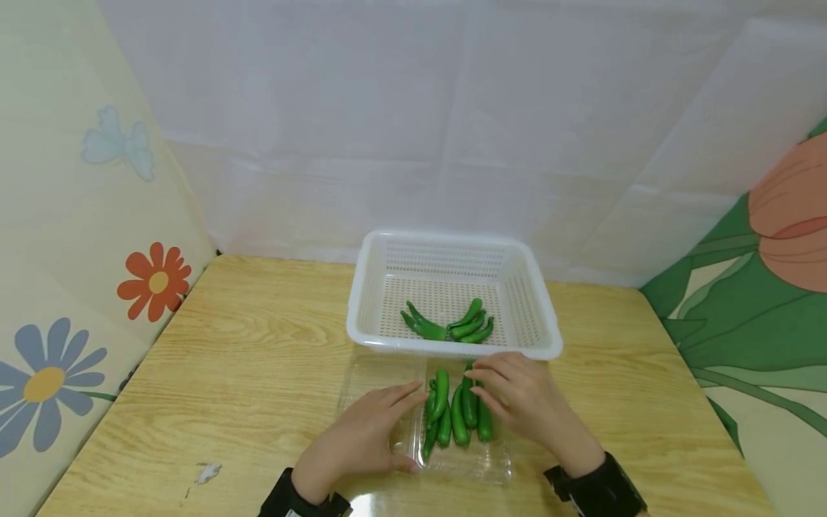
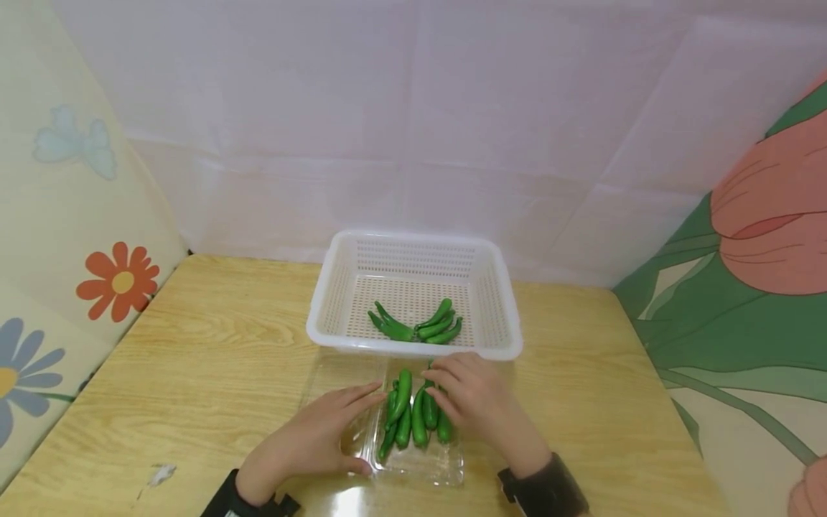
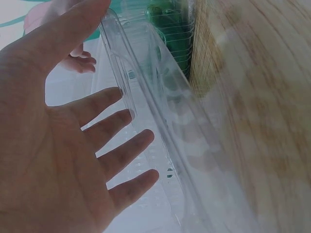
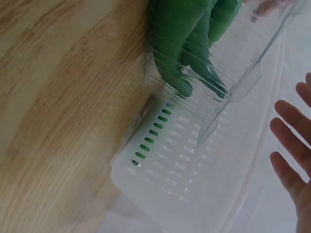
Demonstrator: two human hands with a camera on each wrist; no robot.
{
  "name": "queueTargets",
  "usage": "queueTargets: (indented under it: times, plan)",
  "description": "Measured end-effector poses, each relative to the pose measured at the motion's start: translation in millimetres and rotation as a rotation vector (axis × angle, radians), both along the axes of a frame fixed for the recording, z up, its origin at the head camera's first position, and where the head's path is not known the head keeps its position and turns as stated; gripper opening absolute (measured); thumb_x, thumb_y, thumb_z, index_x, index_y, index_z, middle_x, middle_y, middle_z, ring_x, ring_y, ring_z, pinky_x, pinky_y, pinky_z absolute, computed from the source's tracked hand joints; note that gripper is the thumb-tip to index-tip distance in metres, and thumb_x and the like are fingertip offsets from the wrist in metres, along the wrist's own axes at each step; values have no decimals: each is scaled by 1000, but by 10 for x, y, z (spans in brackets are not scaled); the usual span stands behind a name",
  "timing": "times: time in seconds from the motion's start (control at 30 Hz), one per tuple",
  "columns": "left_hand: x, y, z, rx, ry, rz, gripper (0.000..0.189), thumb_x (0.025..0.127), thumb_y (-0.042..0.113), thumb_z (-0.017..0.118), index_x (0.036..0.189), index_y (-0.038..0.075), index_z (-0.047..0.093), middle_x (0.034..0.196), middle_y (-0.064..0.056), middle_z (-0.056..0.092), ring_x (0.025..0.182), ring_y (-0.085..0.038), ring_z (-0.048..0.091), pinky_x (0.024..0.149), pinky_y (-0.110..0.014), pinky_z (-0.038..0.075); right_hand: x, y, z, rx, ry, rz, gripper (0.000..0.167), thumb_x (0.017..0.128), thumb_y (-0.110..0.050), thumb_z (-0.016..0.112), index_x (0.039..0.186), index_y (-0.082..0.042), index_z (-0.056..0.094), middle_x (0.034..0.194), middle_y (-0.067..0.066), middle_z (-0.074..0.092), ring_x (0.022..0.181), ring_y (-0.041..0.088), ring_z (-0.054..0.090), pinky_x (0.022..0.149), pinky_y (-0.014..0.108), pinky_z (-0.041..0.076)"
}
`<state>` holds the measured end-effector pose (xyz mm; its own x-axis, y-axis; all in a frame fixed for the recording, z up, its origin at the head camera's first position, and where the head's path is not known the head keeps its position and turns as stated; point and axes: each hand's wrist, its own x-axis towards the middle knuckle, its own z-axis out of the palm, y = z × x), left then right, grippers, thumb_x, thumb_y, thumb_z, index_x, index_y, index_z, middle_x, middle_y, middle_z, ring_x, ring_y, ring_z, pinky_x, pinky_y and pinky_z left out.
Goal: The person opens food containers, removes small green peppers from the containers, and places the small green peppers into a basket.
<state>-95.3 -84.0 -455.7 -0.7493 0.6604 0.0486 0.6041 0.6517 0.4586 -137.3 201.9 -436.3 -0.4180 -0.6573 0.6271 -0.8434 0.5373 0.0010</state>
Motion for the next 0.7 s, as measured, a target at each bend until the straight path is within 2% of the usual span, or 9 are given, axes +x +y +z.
queueTargets:
  times: [0.13,0.43,0.6,0.7]
  plan:
    - [1,1,11,-3,-9,2,97,73,54,82,152,16,40,157,-3,37,138,-24,41,114,-45,34,17,-1,-43,38,-12,-1,42,105,-37,44,101,-7,74,102,10,72,94,24,67,84,41,57]
    - [1,3,10,-12,-8,8,97,73,54,82,152,16,41,157,-2,36,138,-24,41,114,-45,34,55,39,-132,78,-31,56,35,103,-34,51,101,-8,74,100,6,71,93,21,66,83,41,57]
    - [2,-2,-3,-9,-5,4,97,73,54,82,152,16,40,157,-2,36,138,-24,41,114,-45,34,75,68,-175,83,-22,76,23,94,-28,63,102,-9,74,100,6,71,94,23,66,84,44,57]
    - [0,-2,-8,-5,2,2,97,73,54,82,152,15,41,157,-2,36,138,-24,41,114,-45,35,94,78,-190,89,-28,71,22,87,-25,68,102,-10,73,101,7,71,95,24,67,86,46,57]
